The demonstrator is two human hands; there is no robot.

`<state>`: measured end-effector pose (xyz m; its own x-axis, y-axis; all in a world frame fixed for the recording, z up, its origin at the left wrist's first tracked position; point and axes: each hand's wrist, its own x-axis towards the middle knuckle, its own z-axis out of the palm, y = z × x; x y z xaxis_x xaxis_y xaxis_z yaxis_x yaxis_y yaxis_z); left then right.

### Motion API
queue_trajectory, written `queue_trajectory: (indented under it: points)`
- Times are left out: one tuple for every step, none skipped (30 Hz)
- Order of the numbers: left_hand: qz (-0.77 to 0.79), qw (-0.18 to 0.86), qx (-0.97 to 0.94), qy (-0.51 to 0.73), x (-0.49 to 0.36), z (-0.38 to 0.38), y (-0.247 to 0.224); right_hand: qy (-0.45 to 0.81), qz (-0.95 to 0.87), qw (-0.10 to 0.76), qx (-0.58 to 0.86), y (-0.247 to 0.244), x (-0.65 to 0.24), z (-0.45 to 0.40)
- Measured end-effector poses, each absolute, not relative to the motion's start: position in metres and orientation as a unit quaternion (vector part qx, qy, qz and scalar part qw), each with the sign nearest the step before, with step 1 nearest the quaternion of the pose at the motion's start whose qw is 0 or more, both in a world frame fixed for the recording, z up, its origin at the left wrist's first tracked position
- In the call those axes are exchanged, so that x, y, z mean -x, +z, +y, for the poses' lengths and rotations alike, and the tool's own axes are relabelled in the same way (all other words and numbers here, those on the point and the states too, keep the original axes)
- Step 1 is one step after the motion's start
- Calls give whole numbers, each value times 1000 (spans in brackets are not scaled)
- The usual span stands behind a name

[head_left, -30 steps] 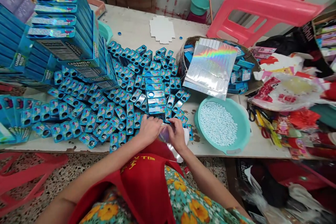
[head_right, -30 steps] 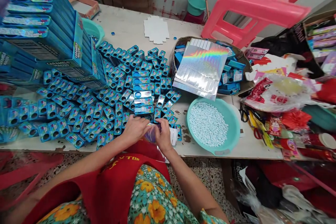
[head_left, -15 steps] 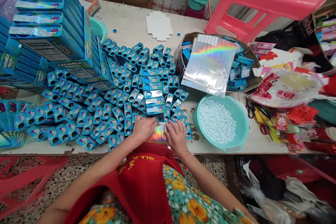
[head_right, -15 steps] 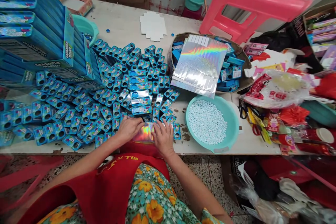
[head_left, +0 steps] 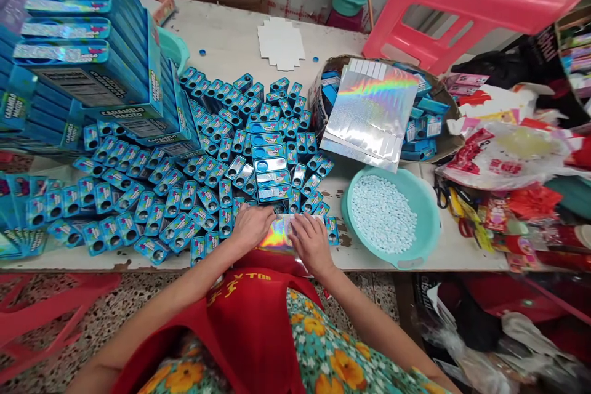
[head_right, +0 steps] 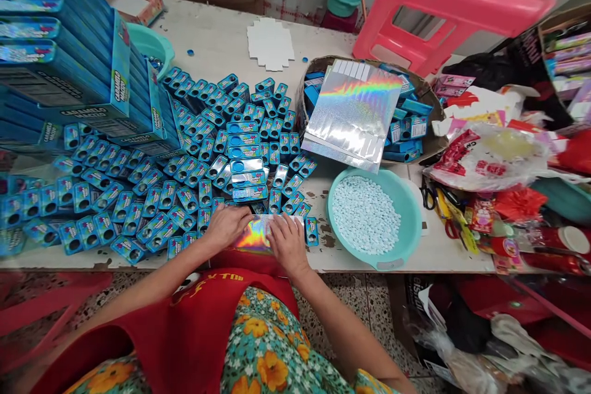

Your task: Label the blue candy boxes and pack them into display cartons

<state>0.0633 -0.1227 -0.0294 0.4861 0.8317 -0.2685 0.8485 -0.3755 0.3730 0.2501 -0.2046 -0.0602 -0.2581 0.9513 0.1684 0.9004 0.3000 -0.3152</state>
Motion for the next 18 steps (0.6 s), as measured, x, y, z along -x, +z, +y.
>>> queue_trajectory:
  points:
    - [508,238,-827,-18,-63,-123,-30,79,-789,175,584,-59,-250,-208]
    - [510,239,-826,-19,-63,-123,-30,82,-785,188,584,-58,-250,-210]
    - [512,239,-825,-19,-63,-123,-32,87,-780,200,587,-56,-250,-211]
    - [514,236,-825,-18,-63,-122,-34,94,-774,209,590,-52,-251,-211]
    - [514,231,-826,-18,-63,-122,-36,102,-769,213,594,-47,-252,-209]
    - [516,224,-827,-17,-62,-122,-39,112,-764,216,597,-41,-254,-207]
    - [518,216,-828,-17,-62,-123,-43,126,-758,220,601,-33,-255,-204]
    - [521,207,-828,-15,-61,-123,-46,144,-748,228,606,-24,-257,-200]
    - [525,198,-828,-8,-61,-125,-48,166,-734,242,612,-13,-259,-196]
    - [527,194,-827,7,-60,-127,-48,192,-717,260,618,-2,-260,-191]
    - [526,197,-827,31,-58,-131,-47,221,-699,278,621,9,-261,-187]
    - [523,209,-824,67,-57,-134,-43,250,-683,294,620,19,-261,-182]
    - [519,234,-815,113,-56,-138,-37,275,-669,306,619,30,-260,-178]
    - [511,274,-798,162,-55,-142,-29,298,-658,316,615,39,-259,-174]
    - [500,329,-773,210,-55,-145,-20,318,-649,325,610,46,-257,-170]
    - [485,394,-739,252,-55,-147,-10,337,-641,335,602,52,-253,-166]
    - [468,461,-698,284,-55,-147,-1,355,-635,345,593,56,-250,-162]
    - [451,523,-659,299,-56,-146,8,375,-628,355,582,58,-245,-157]
